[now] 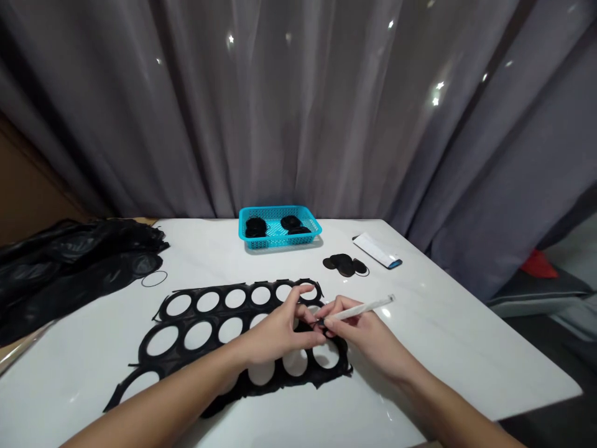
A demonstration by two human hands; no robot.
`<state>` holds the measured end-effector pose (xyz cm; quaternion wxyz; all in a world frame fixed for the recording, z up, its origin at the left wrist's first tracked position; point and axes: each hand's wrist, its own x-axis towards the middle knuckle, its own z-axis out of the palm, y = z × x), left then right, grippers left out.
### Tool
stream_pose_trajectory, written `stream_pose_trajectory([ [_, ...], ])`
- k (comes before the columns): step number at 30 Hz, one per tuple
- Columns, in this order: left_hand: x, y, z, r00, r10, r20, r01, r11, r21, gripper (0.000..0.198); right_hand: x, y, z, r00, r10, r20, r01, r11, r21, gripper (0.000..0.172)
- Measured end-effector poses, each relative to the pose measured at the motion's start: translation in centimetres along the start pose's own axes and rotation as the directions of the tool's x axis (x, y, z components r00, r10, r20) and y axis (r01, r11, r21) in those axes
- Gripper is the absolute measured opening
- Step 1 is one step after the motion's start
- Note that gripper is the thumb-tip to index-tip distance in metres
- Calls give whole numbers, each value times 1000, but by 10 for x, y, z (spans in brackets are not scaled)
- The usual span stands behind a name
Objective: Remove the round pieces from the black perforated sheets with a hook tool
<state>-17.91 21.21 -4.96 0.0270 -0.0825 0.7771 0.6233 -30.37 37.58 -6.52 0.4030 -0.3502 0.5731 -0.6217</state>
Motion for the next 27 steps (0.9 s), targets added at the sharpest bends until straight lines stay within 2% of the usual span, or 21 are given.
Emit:
stream_pose_trajectory([
  [4, 7, -5, 2, 997, 20, -70, -25, 996, -81, 80, -3, -4, 3, 988, -151, 18, 151, 958, -243, 23],
  [8, 13, -4, 1, 993, 28, -117, -45, 988, -147, 76, -3, -7, 5, 946, -325, 2, 283, 818, -500, 21],
  [12, 15, 0, -2, 987, 39, -158, -67, 983, -170, 69, -3, -6, 6, 907, -422, 2, 349, 747, -566, 21],
  [16, 14, 4, -5, 979, 47, -198, -69, 992, -104, 59, -3, -6, 5, 917, -395, -44, 313, 787, -532, 20],
  [19, 12, 9, -8, 963, 112, -244, -109, 994, 26, 54, -1, -6, 3, 950, -295, -102, 229, 880, -416, 20],
  [22, 8, 18, -13, 958, 193, -212, -156, 972, 178, 62, 2, -3, -1, 995, -52, -85, 46, 996, -80, 26],
  [25, 3, 25, -17, 965, 238, -110, -184, 912, 366, 71, 7, 2, -8, 989, 135, 61, -147, 947, 284, 36],
  [27, 0, 28, -19, 973, 227, -50, -173, 851, 496, 77, 9, 6, -11, 971, 191, 141, -234, 877, 419, 40],
])
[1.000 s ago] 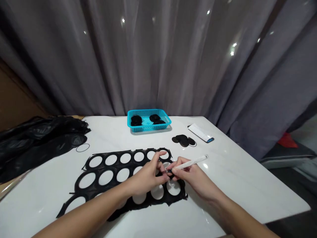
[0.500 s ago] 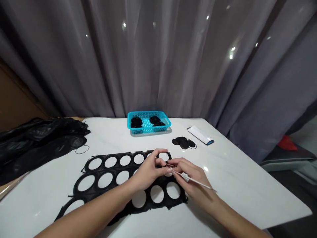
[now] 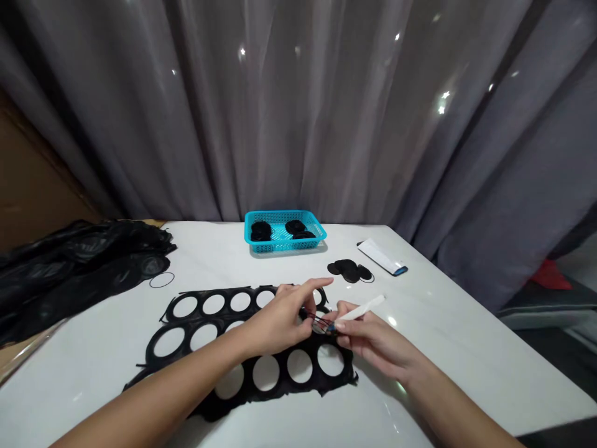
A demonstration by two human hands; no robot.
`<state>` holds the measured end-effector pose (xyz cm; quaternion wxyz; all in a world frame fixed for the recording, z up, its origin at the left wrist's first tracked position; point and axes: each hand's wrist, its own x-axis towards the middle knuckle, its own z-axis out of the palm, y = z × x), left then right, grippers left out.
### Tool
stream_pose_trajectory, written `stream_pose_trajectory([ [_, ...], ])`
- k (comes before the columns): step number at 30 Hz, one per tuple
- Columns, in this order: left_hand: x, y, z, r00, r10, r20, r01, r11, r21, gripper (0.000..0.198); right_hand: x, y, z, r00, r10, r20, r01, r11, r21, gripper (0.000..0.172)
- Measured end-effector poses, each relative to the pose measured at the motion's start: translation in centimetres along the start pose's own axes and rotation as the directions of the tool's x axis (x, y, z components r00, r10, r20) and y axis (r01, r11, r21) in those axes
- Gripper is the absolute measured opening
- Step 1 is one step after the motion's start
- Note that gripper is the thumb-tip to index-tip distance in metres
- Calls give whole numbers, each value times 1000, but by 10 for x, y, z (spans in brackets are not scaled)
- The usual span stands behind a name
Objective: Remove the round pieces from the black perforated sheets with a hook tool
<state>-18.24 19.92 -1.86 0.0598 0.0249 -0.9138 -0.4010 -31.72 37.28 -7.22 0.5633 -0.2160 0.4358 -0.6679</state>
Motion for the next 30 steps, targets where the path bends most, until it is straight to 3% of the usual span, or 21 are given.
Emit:
stream_pose_trajectory([
  [3, 0, -1, -2, 999, -3, 52, 0, 997, 71, 84, 1, 4, -5, 994, 52, 92, -59, 995, 79, 36],
  [8, 5, -9, 2, 996, 21, 84, -11, 993, -119, 85, 2, 9, -1, 974, -10, 226, -22, 990, 139, 28],
  [13, -11, -24, 8, 992, -85, -93, 68, 983, -172, 62, 8, 10, -1, 999, -11, 54, -9, 937, 350, 23],
  [16, -26, -34, 10, 985, -132, -113, 109, 976, -191, 49, 12, 14, -5, 999, 51, -5, -44, 918, 395, 26],
  [21, -29, -39, 18, 984, -147, -97, 114, 951, -288, 39, 13, 19, 0, 996, 38, 75, -63, 926, 373, 24],
  [27, -10, -29, 21, 997, 2, 82, 31, 916, -399, 63, 9, 15, 13, 981, 25, 193, -71, 969, 237, 17],
  [30, -2, -27, 21, 994, 29, 102, 13, 923, -384, 56, 7, 15, 12, 979, 46, 197, -79, 984, 161, 18],
])
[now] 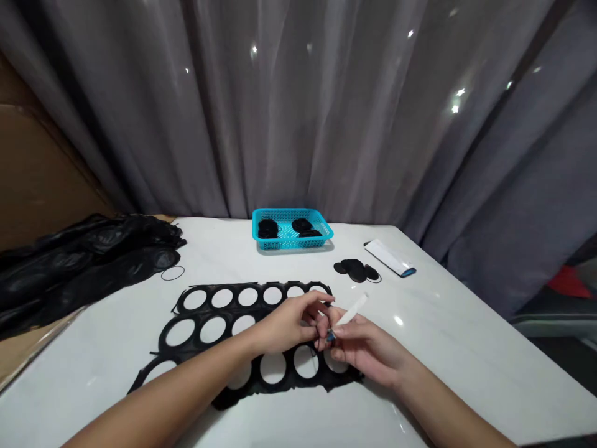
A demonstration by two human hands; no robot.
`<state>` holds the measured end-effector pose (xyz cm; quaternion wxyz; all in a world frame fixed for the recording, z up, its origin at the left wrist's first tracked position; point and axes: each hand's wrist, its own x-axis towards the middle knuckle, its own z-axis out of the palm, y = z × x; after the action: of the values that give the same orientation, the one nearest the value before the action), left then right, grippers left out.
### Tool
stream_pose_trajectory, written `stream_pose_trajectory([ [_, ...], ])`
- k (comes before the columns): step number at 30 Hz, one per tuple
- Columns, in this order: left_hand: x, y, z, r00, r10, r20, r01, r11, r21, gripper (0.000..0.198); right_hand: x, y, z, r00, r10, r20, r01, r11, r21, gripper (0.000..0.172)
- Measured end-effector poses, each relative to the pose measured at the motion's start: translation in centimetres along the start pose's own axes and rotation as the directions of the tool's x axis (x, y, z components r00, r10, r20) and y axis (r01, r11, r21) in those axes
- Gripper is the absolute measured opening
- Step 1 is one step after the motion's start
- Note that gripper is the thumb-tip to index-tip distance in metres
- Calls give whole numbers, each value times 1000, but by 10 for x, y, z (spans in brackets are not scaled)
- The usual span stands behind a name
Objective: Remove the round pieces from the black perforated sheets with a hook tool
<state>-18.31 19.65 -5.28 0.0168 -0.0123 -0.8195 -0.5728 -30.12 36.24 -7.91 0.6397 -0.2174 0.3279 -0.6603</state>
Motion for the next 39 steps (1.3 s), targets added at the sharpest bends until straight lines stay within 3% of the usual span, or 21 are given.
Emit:
stream_pose_trajectory([
  [5, 6, 0, -2, 982, -8, -191, 29, 994, 107, 40, -4, 2, -4, 1000, 15, -19, -15, 1000, 22, 23],
  [13, 14, 6, -2, 971, -26, -239, 83, 970, 228, 37, -5, 2, -6, 998, -64, 1, 63, 993, 104, 18],
  [16, 2, 8, -4, 965, -25, -261, 110, 942, 318, 33, -3, -2, -12, 988, -92, -127, 111, 982, 150, 20],
  [19, -30, 9, 5, 964, -19, -267, 139, 887, 440, 20, 0, -4, -17, 951, -180, -253, 167, 983, -72, 25],
  [21, -59, 5, 21, 975, -14, -221, 131, 841, 525, 21, 0, 0, -18, 941, -228, -250, 138, 933, -332, 28],
  [24, -100, -10, 47, 994, 95, -58, -6, 567, 824, 38, -1, 12, -10, 957, -221, -185, 61, 783, -619, 22],
  [26, -119, -21, 59, 988, 157, 6, -69, 398, 915, 54, -4, 21, -1, 973, -191, -129, 33, 671, -741, 16],
  [28, -129, -29, 66, 985, 171, 26, -78, 302, 950, 63, -7, 28, 7, 977, -200, -78, 48, 557, -829, 12],
  [32, -132, -30, 68, 984, 179, 4, -46, 231, 972, 64, -11, 34, 16, 961, -276, 9, 123, 398, -909, 16],
  [39, -130, -25, 67, 984, 179, -3, -33, 194, 981, 65, -13, 39, 14, 953, -302, 28, 139, 353, -925, 16],
])
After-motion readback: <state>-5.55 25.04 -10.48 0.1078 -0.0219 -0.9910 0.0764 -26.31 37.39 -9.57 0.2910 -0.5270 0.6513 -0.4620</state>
